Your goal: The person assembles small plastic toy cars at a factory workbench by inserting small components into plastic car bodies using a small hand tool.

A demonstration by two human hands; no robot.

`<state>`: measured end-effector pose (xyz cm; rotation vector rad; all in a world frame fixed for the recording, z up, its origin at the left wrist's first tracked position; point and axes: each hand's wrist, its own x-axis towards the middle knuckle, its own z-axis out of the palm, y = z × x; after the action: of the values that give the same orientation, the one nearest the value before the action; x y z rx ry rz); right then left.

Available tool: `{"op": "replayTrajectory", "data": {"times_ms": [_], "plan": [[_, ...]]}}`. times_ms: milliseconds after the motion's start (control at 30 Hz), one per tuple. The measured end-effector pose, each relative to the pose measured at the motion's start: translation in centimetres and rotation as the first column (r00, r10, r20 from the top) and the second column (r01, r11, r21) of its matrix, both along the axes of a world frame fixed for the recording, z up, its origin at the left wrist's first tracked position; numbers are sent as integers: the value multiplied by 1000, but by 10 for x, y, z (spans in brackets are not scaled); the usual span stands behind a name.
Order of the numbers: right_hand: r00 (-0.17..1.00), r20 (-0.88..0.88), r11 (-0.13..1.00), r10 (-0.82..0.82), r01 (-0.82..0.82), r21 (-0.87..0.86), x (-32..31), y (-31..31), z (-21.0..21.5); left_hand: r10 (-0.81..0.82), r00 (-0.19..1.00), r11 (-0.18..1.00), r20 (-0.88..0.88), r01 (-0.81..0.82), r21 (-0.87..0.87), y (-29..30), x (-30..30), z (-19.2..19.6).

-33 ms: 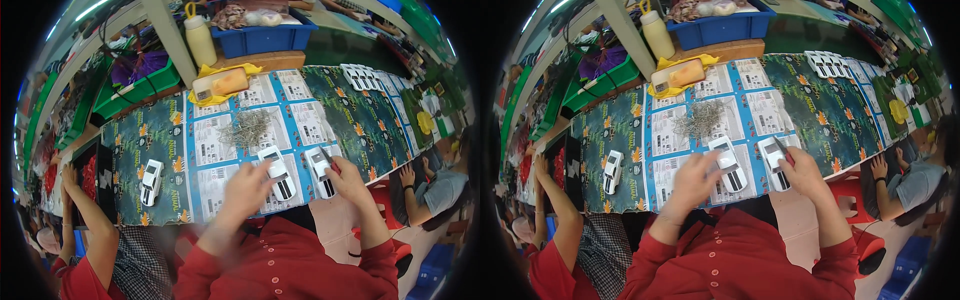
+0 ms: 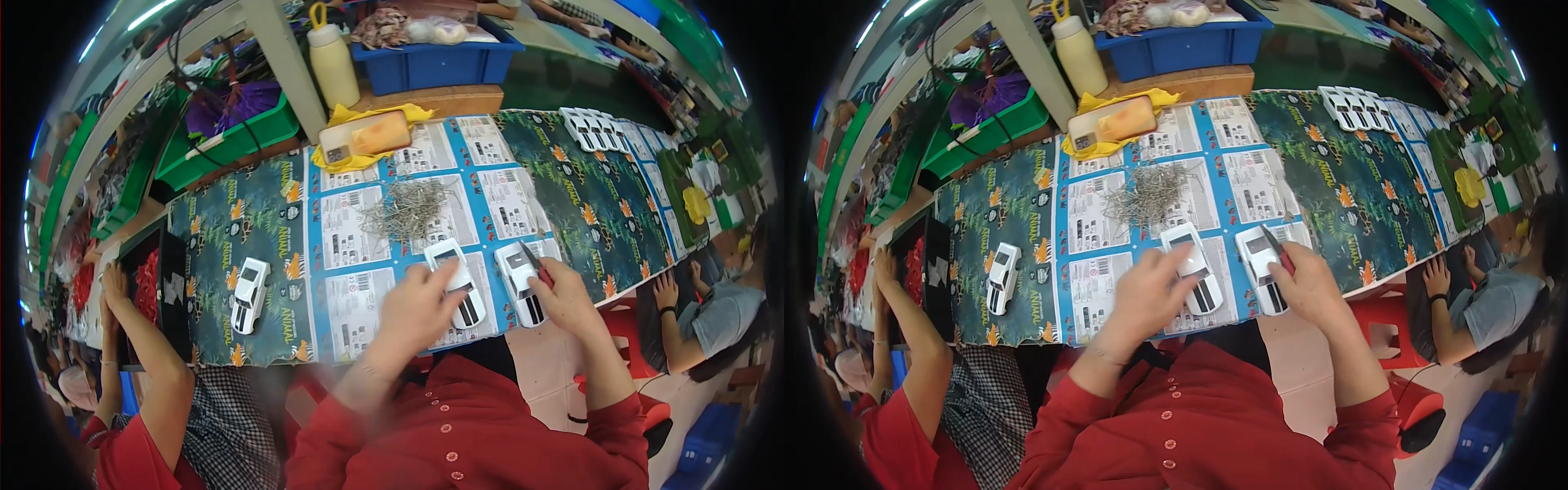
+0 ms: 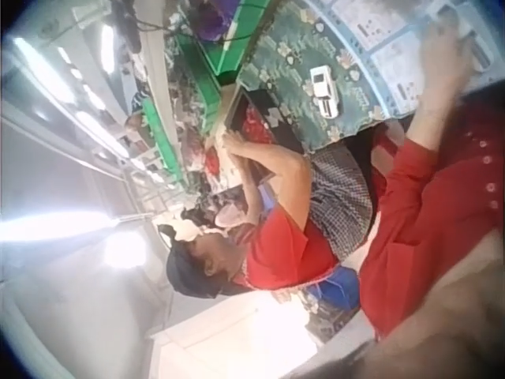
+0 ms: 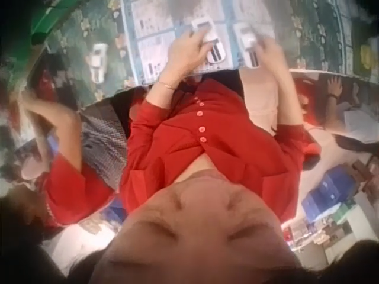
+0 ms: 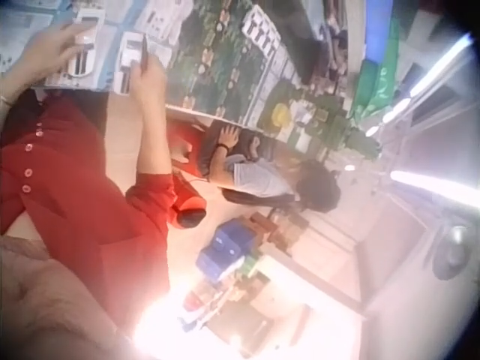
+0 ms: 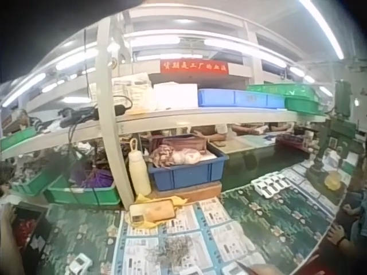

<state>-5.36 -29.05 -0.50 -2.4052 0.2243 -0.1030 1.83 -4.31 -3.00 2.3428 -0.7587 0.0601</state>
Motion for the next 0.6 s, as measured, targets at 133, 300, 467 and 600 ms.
{"op": "replayTrajectory", "data": {"times_ms": [133, 300, 467, 600], "plan": [[999, -12, 998, 48, -47, 29, 10, 32, -1, 25, 995, 985, 95, -41, 170, -14, -2, 5], [989, -10, 987, 146, -145, 67, 19, 64, -8, 109, 988, 987, 112, -121, 102, 6, -9, 3], [935, -54, 927, 350, -338, 163, 35, 102, -3, 288, 952, 943, 105, -301, 143, 48, -11, 2], [871, 14, 849, 491, -482, 215, 50, 112, -7, 375, 918, 918, 133, -387, 83, 72, 1, -1]]}}
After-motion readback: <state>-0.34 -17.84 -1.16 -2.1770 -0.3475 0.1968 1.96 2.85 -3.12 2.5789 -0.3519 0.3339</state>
